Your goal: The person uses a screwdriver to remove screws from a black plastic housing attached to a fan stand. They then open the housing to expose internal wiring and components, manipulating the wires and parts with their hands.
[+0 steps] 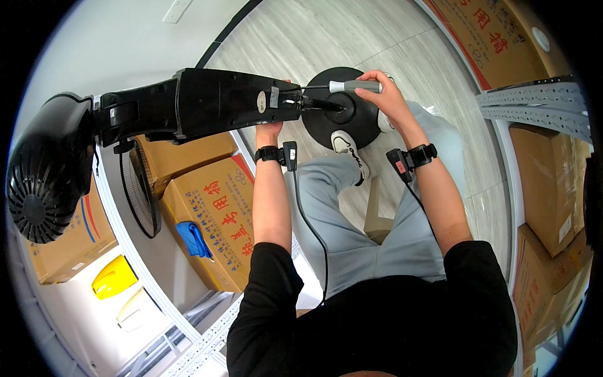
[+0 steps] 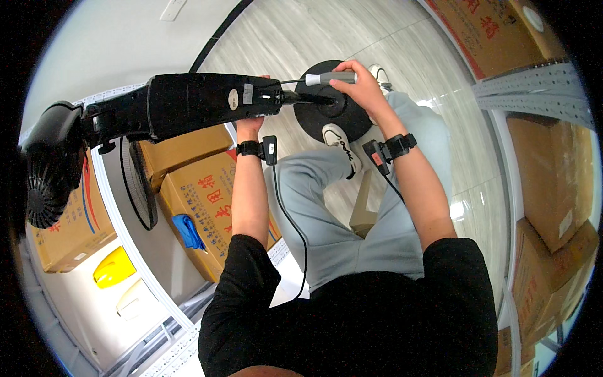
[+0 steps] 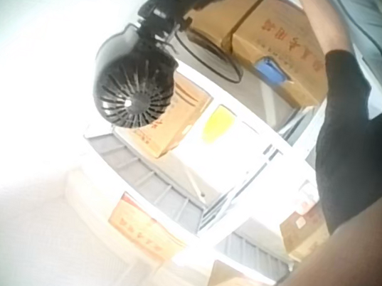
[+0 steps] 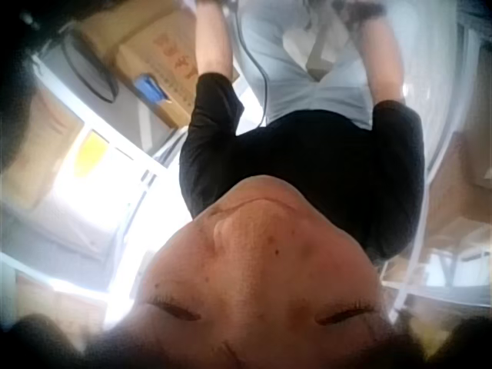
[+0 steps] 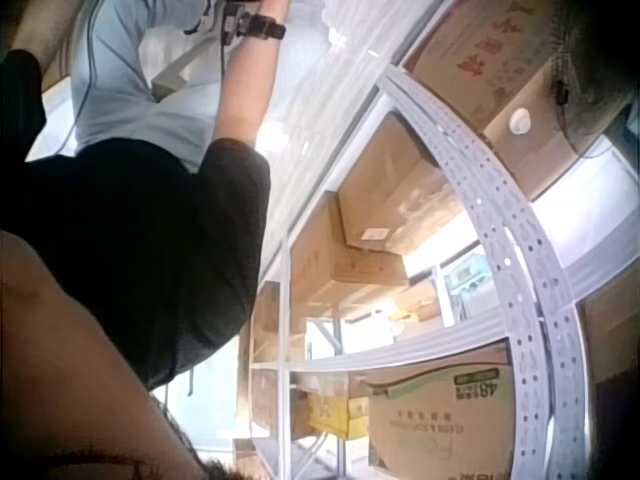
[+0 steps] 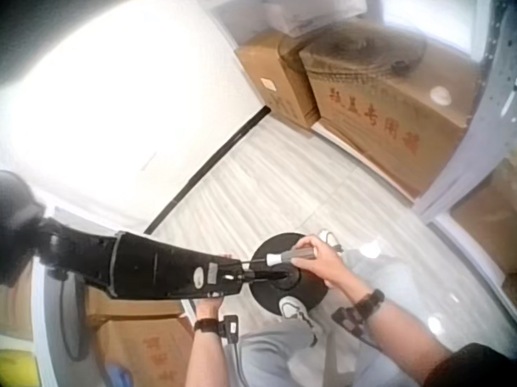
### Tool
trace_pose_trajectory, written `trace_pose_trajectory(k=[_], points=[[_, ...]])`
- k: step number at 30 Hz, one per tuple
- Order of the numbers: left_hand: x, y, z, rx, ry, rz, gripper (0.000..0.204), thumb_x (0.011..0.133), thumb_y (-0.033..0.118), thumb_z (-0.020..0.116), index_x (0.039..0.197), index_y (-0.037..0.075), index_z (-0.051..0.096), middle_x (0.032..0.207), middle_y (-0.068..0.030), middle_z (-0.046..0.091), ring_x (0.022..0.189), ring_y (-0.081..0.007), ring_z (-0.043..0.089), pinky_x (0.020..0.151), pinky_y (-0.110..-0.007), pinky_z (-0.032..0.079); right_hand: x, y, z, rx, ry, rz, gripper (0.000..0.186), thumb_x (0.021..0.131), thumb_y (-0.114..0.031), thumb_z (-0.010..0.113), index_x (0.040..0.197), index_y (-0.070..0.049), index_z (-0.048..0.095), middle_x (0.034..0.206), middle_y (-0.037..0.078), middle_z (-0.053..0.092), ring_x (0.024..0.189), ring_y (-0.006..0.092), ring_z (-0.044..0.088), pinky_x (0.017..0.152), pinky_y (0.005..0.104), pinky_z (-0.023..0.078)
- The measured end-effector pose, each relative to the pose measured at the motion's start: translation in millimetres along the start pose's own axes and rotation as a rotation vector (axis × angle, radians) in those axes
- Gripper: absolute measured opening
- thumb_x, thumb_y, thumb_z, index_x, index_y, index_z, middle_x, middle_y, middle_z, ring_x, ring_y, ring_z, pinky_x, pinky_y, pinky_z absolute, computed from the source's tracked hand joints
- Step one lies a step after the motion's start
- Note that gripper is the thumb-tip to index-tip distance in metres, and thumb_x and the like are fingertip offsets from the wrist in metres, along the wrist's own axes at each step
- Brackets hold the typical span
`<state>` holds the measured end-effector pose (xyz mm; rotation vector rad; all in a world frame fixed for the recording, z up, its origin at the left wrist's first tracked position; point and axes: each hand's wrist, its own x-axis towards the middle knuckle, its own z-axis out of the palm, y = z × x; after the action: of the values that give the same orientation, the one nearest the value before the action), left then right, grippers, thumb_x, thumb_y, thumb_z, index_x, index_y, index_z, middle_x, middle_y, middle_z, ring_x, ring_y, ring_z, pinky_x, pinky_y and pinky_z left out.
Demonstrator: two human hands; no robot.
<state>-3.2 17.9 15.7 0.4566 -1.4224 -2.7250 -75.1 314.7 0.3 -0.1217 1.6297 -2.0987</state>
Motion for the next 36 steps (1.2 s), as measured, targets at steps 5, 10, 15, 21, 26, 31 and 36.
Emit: trace_pose_trajectory(k=[5,10,15,21,26,31,36], points=[[-1,-1,-3,-0.026,-0.045,0.012,0.057,0.097,0.044,0.036,0.128,-0.001,0.053,0.128,-0.0217,0.057,0.116,-0.0301,0.057,0.103,-0.042,0.046,-3,-3,-12,0.058,-0.009,0.083,0.025,0.083,-0.013,0.072,0.104,-0.007,0.059,0.101,0.002,0.063,0.086,0.0091,0.056,0.074,0.025,0.046],[0,-1,-5,-0.028,-0.053,0.015,0.058,0.097,0.044,0.036,0.128,-0.001,0.053,0.128,-0.0218,0.056,0.116,-0.03,0.057,0.103,-0.042,0.046,-5,-2,-22,0.07,0.014,0.096,0.025,0.083,-0.013,0.071,0.104,-0.007,0.059,0.097,0.002,0.062,0.083,0.0089,0.056,0.072,0.0244,0.045],[0,-1,-7,-0.019,-0.07,0.011,0.058,0.097,0.044,0.037,0.128,-0.001,0.053,0.128,-0.0219,0.056,0.117,-0.0298,0.057,0.103,-0.041,0.046,-7,-4,-25,0.113,0.031,0.116,0.024,0.083,-0.013,0.071,0.103,-0.007,0.058,0.088,0.001,0.06,0.076,0.008,0.055,0.068,0.0229,0.045],[4,1,-9,0.014,-0.11,0.006,0.058,0.097,0.044,0.037,0.128,-0.002,0.053,0.128,-0.022,0.056,0.117,-0.0296,0.057,0.103,-0.041,0.046,-8,-6,-25,0.113,0.043,0.149,0.025,0.083,-0.014,0.072,0.102,-0.008,0.058,0.086,0.001,0.06,0.075,0.0075,0.055,0.067,0.0224,0.045],[7,5,-10,0.049,-0.161,-0.011,0.058,0.097,0.044,0.037,0.128,-0.002,0.052,0.128,-0.0221,0.056,0.117,-0.0295,0.056,0.103,-0.041,0.046,-6,-7,-22,0.101,0.038,0.154,0.025,0.083,-0.015,0.072,0.102,-0.008,0.058,0.087,0.001,0.061,0.077,0.007,0.056,0.068,0.0221,0.045],[7,1,-8,0.081,-0.121,0.0,0.059,0.096,0.045,0.038,0.128,-0.002,0.052,0.129,-0.0227,0.056,0.117,-0.03,0.057,0.103,-0.042,0.046,-5,-8,-21,0.097,0.041,0.182,0.024,0.083,-0.015,0.072,0.102,-0.008,0.058,0.086,0.001,0.061,0.075,0.0071,0.056,0.067,0.0219,0.045],[5,1,-7,0.12,-0.084,0.013,0.061,0.095,0.046,0.039,0.127,-0.003,0.052,0.13,-0.0233,0.055,0.117,-0.0308,0.057,0.102,-0.042,0.046,-5,-4,-23,0.106,0.037,0.196,0.028,0.08,-0.014,0.074,0.102,-0.007,0.06,0.087,0.003,0.063,0.078,0.0096,0.058,0.069,0.0238,0.047]])
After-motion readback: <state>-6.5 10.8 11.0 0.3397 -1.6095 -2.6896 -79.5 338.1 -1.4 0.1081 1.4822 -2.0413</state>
